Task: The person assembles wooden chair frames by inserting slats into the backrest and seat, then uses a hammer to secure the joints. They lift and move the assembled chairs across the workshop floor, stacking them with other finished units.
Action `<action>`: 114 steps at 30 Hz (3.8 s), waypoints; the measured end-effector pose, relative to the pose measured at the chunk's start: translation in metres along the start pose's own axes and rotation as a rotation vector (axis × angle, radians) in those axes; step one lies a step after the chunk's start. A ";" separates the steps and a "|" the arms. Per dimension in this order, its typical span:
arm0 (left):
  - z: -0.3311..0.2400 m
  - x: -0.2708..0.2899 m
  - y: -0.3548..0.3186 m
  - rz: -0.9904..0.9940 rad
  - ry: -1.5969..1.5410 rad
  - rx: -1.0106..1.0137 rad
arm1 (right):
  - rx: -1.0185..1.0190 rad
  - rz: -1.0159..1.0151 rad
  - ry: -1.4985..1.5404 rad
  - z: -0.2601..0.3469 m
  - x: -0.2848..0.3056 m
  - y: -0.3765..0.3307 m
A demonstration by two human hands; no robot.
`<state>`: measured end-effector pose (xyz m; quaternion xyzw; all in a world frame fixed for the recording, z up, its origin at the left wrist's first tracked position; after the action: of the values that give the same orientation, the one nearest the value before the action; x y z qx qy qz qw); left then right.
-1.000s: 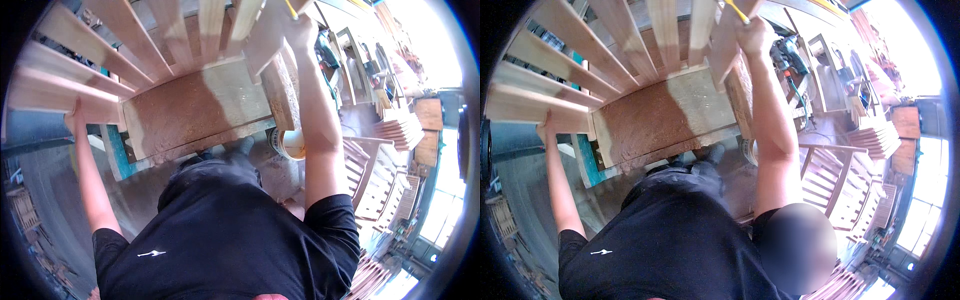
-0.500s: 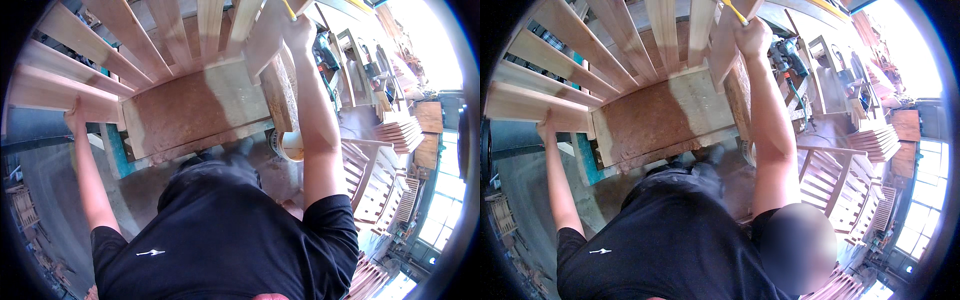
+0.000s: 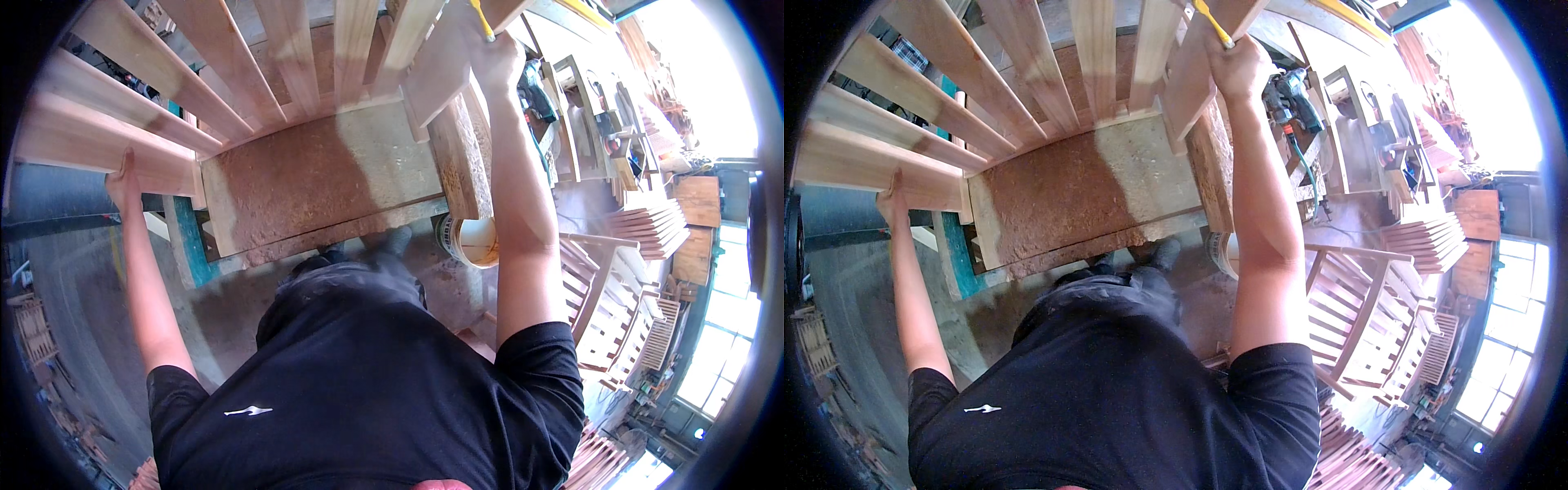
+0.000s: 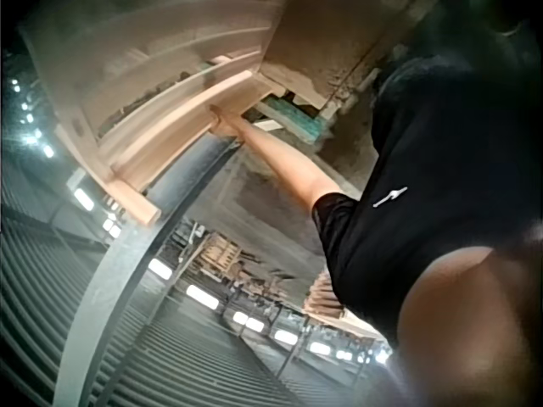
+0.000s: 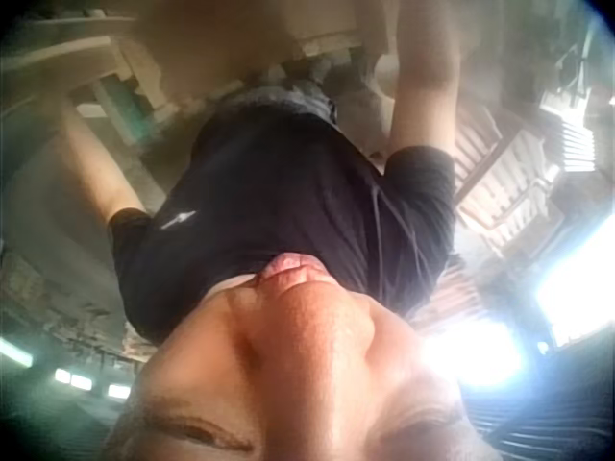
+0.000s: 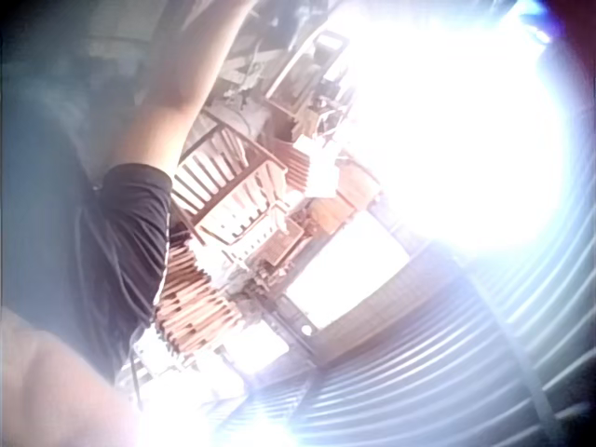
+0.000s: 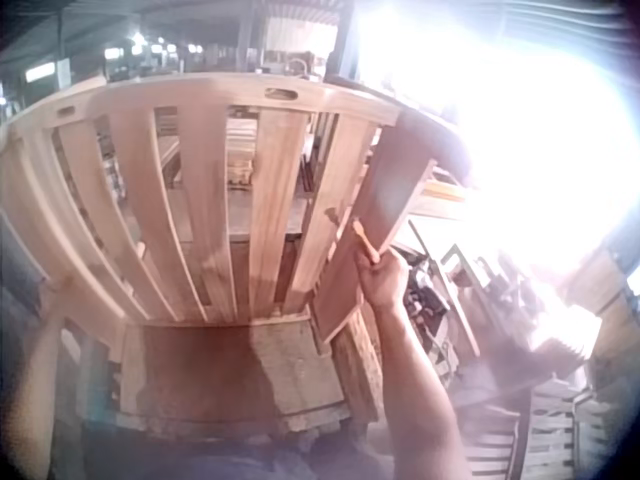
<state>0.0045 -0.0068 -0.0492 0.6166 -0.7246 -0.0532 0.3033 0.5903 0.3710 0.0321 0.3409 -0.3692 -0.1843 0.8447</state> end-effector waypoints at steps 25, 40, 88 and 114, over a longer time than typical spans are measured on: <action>-0.004 -0.002 0.000 0.005 0.084 0.056 | -0.028 -0.018 -0.017 -0.006 -0.005 -0.003; 0.001 -0.002 0.002 -0.009 0.013 -0.012 | 0.026 -0.018 -0.006 -0.002 0.000 -0.001; -0.023 0.004 -0.012 -0.054 0.215 0.055 | -0.147 0.067 -0.052 -0.001 -0.009 0.002; -0.021 0.004 -0.011 -0.070 0.202 0.058 | -0.046 -0.006 -0.020 0.004 -0.009 -0.001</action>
<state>0.0244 -0.0065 -0.0357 0.6523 -0.6695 0.0196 0.3549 0.5815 0.3738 0.0283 0.3207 -0.3723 -0.1988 0.8479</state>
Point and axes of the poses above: each hand's wrist, its own y-axis towards the middle knuckle, its own x-axis out of the back of the hand, z = x × y, the point moved 1 cm from there along y, towards the middle knuckle, and after that the axes turned 14 degrees about -z, right-handed, at the moved point
